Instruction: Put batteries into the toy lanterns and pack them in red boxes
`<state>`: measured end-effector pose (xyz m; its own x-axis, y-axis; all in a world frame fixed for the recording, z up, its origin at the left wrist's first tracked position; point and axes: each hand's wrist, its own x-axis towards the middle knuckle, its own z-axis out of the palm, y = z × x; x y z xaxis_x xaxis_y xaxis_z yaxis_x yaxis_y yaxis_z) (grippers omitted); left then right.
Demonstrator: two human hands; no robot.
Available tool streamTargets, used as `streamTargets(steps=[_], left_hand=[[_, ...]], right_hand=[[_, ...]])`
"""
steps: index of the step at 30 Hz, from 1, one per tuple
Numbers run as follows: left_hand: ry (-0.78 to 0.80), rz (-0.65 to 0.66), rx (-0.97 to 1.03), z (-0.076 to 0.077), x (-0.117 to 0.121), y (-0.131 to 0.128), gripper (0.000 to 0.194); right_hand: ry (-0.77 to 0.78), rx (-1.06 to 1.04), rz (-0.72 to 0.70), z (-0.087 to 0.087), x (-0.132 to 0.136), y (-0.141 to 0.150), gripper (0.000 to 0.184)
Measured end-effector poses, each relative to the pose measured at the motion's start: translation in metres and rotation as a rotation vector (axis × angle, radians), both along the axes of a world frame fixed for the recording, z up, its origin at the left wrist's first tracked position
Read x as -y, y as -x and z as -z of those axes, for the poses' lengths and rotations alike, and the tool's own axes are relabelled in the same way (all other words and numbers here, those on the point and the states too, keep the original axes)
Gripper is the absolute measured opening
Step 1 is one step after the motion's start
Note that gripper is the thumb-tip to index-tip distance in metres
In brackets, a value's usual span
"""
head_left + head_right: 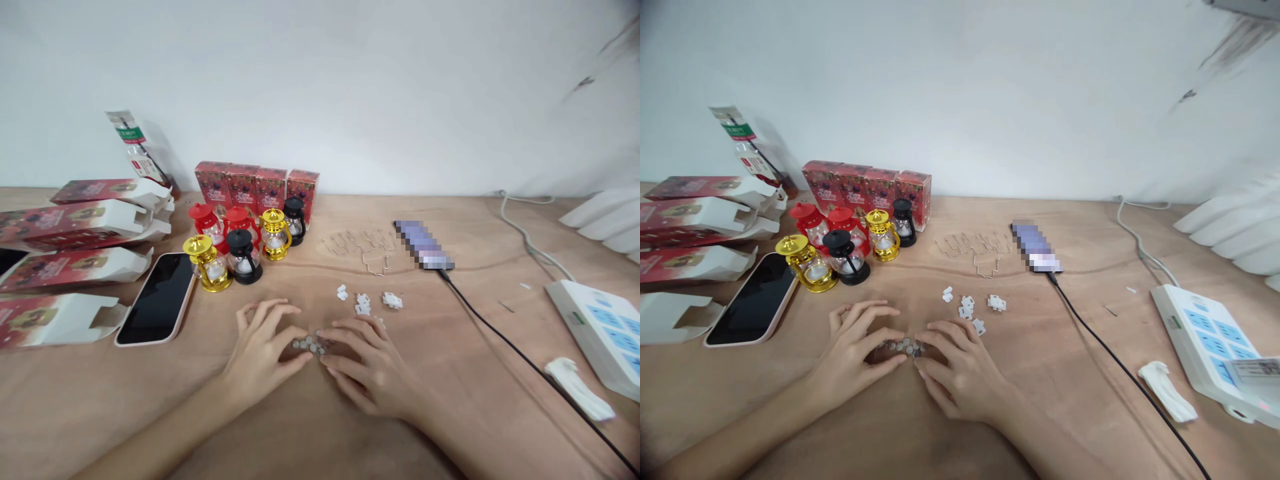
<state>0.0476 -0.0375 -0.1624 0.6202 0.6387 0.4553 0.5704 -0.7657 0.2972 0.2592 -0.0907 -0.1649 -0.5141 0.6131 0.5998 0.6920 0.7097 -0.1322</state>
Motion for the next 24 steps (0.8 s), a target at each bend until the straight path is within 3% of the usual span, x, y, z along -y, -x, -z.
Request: streamTargets(steps=[11, 14, 24], left_hand=[[-0.025, -0.061, 0.029, -0.003, 0.003, 0.007, 0.001], [-0.063, -0.061, 0.033, -0.003, 0.005, 0.009, 0.008], [-0.179, 0.005, 0.019, -0.003, 0.009, 0.010, 0.018]], right_hand=[[-0.027, -0.077, 0.023, 0.003, 0.000, -0.003, 0.017], [-0.015, -0.081, 0.022, 0.003, 0.001, -0.001, 0.017], [0.061, 0.097, 0.096, 0.004, 0.003, 0.008, 0.029]])
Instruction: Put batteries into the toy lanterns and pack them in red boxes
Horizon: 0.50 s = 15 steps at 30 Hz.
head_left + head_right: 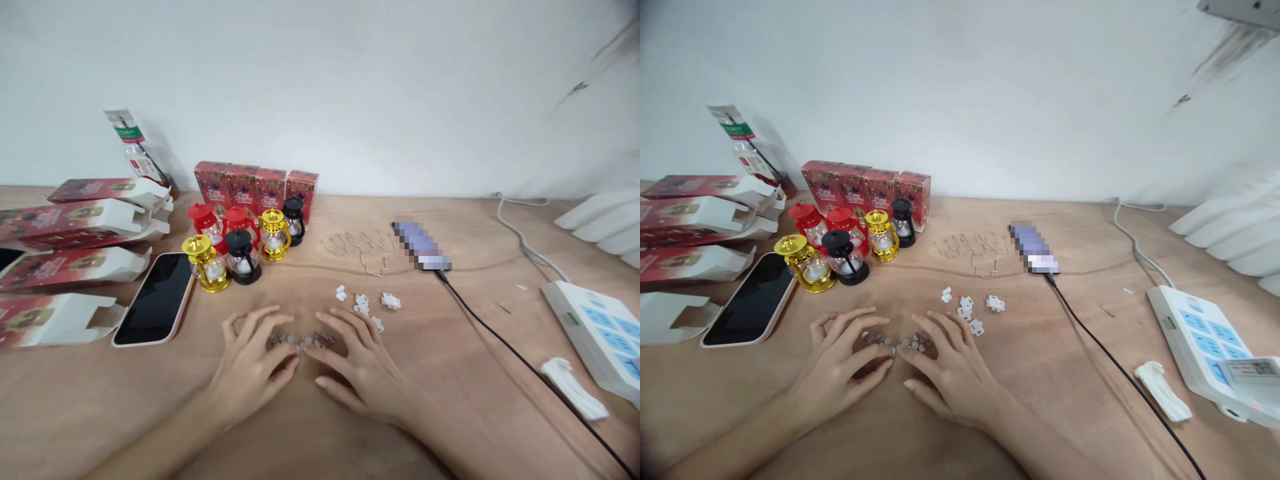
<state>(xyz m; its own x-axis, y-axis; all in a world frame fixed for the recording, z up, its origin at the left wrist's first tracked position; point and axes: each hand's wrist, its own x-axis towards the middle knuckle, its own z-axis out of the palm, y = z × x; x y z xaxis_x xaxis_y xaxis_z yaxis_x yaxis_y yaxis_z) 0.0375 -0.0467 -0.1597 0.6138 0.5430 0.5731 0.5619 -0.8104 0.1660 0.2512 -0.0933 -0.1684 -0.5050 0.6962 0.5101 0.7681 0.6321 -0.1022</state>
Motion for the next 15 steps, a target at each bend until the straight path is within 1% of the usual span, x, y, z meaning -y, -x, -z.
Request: streamTargets(steps=[9, 12, 15], left_hand=[[0.015, 0.081, 0.011, 0.0048, 0.0002, -0.0002, 0.017], [0.015, 0.083, 0.007, 0.0042, 0.0003, -0.0012, 0.019], [0.004, 0.071, 0.005, 0.0025, 0.0005, -0.0019, 0.021]], right_hand=[[0.028, 0.109, 0.070, 0.0033, -0.0023, 0.0042, 0.037], [0.023, 0.091, 0.076, 0.0033, -0.0022, 0.0041, 0.037], [-0.007, 0.016, 0.087, 0.0032, -0.0015, 0.0038, 0.032]])
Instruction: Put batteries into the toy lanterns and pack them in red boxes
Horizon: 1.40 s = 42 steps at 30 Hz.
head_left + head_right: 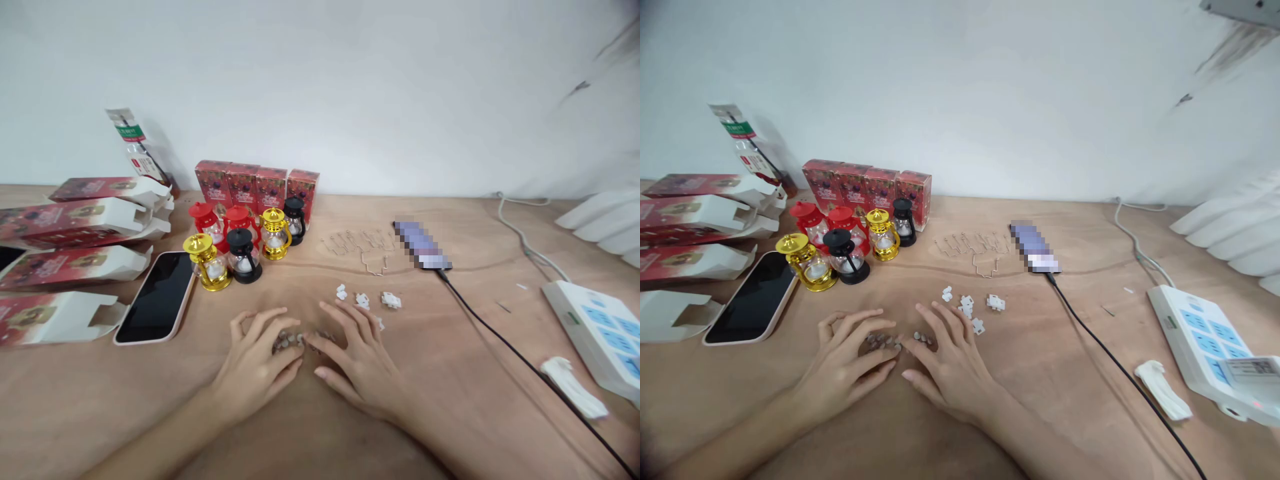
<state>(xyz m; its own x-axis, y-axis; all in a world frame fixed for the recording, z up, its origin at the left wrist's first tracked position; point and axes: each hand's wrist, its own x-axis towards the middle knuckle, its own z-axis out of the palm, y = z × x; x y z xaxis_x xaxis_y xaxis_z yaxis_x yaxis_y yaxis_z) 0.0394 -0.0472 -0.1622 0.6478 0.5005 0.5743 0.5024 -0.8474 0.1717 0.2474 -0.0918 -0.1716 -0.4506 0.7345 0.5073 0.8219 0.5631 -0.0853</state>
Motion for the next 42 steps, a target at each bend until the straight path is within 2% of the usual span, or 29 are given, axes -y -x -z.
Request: streamTargets(steps=[6, 16, 25, 35, 42], left_hand=[[-0.031, -0.047, -0.011, -0.001, -0.001, -0.001, 0.024], [-0.015, -0.108, -0.032, -0.001, -0.004, -0.006, 0.019], [-0.014, -0.096, -0.062, 0.001, -0.007, -0.006, 0.018], [0.035, -0.092, -0.001, 0.000, -0.006, -0.004, 0.023], [0.065, -0.087, 0.020, -0.001, -0.007, -0.002, 0.021]], right_hand=[[-0.024, -0.179, 0.105, -0.003, 0.000, -0.005, 0.022], [-0.061, -0.304, 0.114, -0.005, -0.003, -0.010, 0.017], [-0.044, -0.309, 0.116, -0.006, -0.002, -0.010, 0.017], [0.081, -0.166, -0.018, -0.006, 0.002, -0.007, 0.026], [0.063, -0.170, -0.041, -0.004, 0.002, -0.008, 0.022]])
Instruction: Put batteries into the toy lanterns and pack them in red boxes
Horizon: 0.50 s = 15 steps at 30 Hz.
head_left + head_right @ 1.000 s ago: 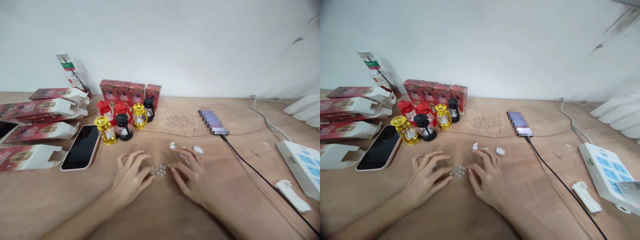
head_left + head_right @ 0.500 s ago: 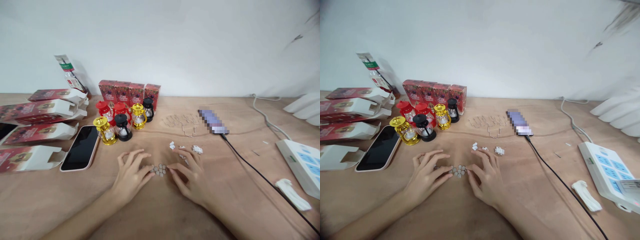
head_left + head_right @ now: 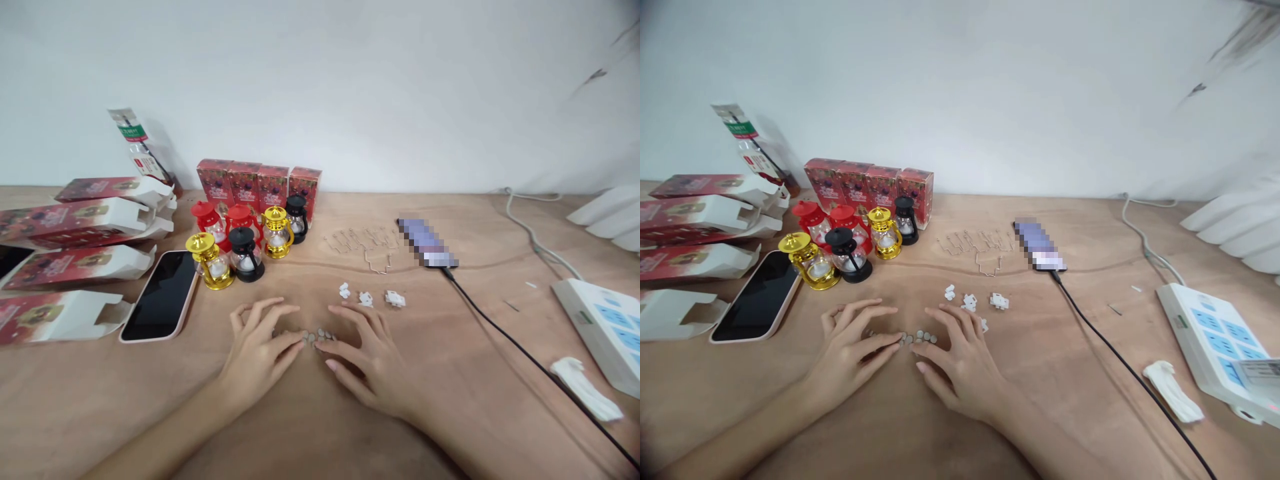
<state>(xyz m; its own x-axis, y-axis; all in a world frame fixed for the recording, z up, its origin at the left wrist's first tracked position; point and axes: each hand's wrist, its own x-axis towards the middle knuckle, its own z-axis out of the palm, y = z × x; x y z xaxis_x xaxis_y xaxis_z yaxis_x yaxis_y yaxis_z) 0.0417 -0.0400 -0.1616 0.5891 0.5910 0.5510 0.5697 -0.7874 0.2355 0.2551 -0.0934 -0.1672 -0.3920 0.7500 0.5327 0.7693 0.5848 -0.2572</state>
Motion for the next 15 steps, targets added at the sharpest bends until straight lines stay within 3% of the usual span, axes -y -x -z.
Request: streamTargets(steps=[15], left_hand=[[-0.058, 0.039, -0.018, -0.0004, 0.0009, -0.0031, 0.022]], right_hand=[[-0.036, -0.031, 0.008, -0.0013, 0.0006, 0.0000, 0.022]])
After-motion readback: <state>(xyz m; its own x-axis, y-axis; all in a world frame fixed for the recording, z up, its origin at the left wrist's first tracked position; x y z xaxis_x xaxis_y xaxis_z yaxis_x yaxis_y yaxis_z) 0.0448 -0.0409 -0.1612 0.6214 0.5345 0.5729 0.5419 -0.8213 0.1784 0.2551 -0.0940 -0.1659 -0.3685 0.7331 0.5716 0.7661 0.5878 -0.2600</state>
